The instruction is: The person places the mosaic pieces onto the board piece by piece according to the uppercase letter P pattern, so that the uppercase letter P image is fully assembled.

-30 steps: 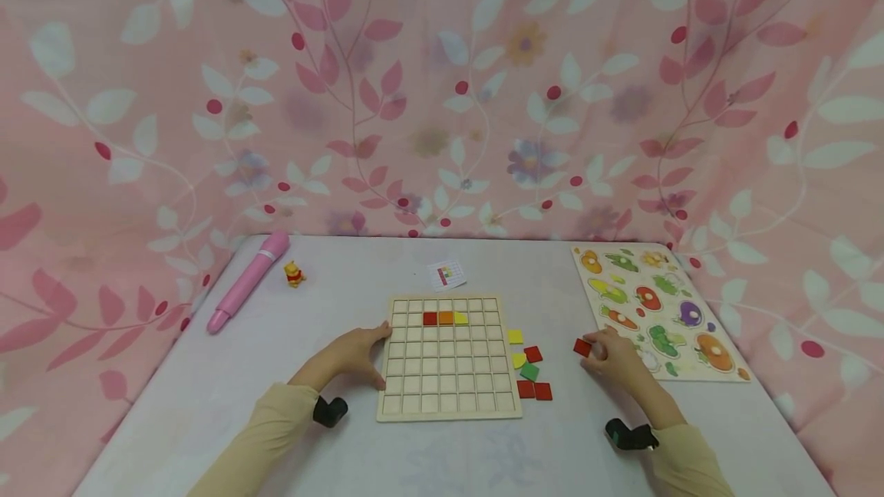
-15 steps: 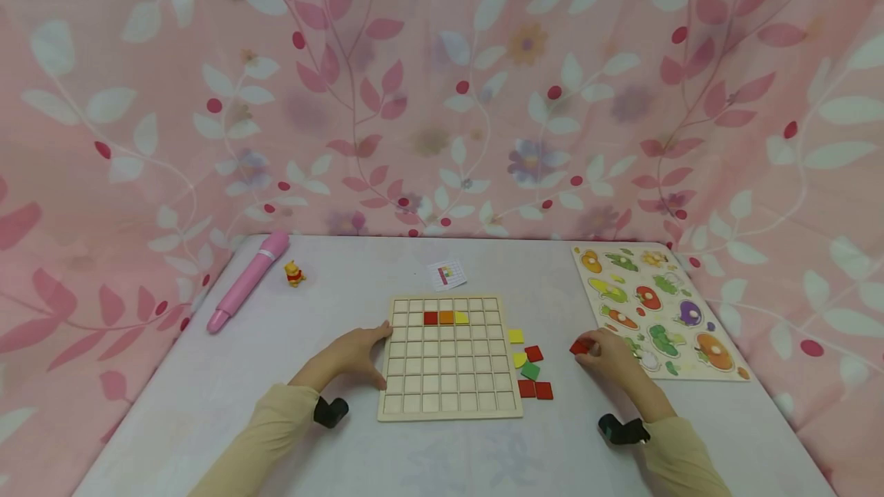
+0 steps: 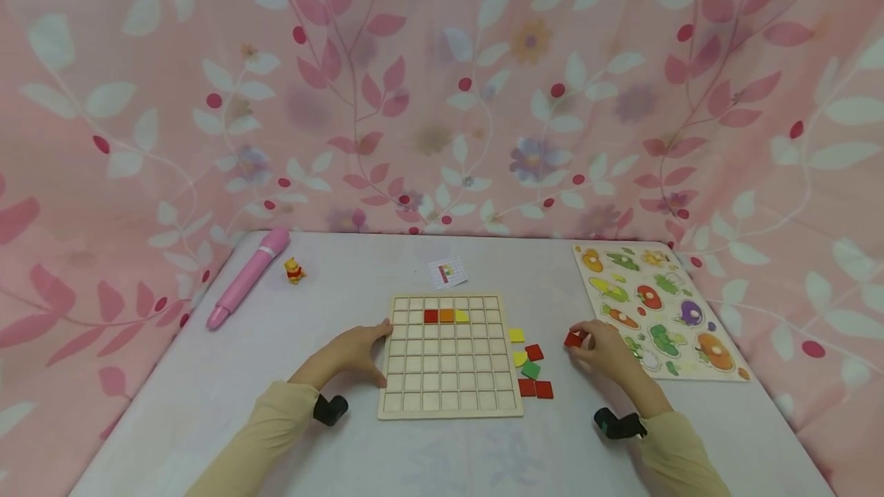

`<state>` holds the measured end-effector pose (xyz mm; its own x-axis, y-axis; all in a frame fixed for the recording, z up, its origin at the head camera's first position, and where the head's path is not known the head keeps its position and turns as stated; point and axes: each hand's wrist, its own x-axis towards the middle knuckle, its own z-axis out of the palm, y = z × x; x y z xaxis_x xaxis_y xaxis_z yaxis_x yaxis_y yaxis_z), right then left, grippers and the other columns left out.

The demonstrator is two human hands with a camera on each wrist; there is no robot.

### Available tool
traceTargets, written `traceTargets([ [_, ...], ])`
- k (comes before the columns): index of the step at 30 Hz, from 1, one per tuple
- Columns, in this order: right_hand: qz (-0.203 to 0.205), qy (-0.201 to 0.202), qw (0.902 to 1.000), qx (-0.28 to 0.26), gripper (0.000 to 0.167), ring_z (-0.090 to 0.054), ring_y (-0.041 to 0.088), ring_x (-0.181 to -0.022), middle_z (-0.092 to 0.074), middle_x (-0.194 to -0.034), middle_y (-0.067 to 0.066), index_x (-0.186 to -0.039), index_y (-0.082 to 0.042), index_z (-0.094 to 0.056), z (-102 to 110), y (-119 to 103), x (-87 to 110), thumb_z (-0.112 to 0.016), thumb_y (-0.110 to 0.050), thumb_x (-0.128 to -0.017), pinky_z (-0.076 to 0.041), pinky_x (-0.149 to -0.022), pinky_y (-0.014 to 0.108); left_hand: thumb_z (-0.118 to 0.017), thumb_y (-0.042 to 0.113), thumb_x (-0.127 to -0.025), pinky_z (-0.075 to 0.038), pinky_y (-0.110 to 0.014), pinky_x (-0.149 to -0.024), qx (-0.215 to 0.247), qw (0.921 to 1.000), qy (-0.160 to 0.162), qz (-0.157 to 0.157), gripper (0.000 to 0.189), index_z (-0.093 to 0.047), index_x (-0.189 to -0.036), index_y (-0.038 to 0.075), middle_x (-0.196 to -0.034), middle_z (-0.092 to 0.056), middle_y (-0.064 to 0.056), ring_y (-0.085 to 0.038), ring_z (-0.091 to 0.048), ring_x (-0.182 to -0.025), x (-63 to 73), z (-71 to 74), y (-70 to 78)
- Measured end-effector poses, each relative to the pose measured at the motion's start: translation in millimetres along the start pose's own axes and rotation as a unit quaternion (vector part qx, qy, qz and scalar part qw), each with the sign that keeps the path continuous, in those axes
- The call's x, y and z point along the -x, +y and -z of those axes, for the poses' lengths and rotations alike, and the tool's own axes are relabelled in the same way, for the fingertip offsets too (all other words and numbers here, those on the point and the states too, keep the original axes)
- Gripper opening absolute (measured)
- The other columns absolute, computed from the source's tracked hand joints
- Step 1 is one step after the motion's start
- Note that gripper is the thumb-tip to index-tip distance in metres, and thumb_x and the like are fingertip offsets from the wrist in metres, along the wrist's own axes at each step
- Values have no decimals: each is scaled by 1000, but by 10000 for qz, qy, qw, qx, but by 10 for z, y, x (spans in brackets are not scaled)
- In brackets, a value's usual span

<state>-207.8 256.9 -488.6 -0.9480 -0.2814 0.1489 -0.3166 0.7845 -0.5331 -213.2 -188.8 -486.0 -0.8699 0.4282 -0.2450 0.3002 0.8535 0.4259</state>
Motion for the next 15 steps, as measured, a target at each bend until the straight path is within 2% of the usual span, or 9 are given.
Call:
traceTargets([
  [4, 212, 96, 9997, 105, 28, -42, 13, -60, -52, -76, 2, -96, 3, -64, 31, -48, -51, -73, -5, -71, -37, -48, 23, -85, 37, -51, -29, -44, -98, 30, 10000, 33, -13, 101, -39, -135, 5, -140, -32, -11, -32, -34, -123, 7, 12, 7],
  [9, 454, -123, 9989, 60, 28, -42, 14, -62, -52, -79, 2, -99, 4, -64, 93, -113, -154, -71, -3, -73, -37, -49, 23, -86, 36, -52, -28, -44, -98, 20, 10000, 36, -1, 100, -39, -134, 4, -140, -32, -12, -32, -34, -123, 8, 23, 12],
  [15, 744, -193, 9970, 27, 27, -42, 14, -61, -52, -78, 1, -98, 2, -65, 136, -214, -254, -72, -4, -72, -37, -48, 23, -85, 37, -52, -29, -43, -98, -12, 10000, -27, 4, 100, -39, -135, 3, -140, -32, -12, -31, -34, -123, 1, 9, 18],
])
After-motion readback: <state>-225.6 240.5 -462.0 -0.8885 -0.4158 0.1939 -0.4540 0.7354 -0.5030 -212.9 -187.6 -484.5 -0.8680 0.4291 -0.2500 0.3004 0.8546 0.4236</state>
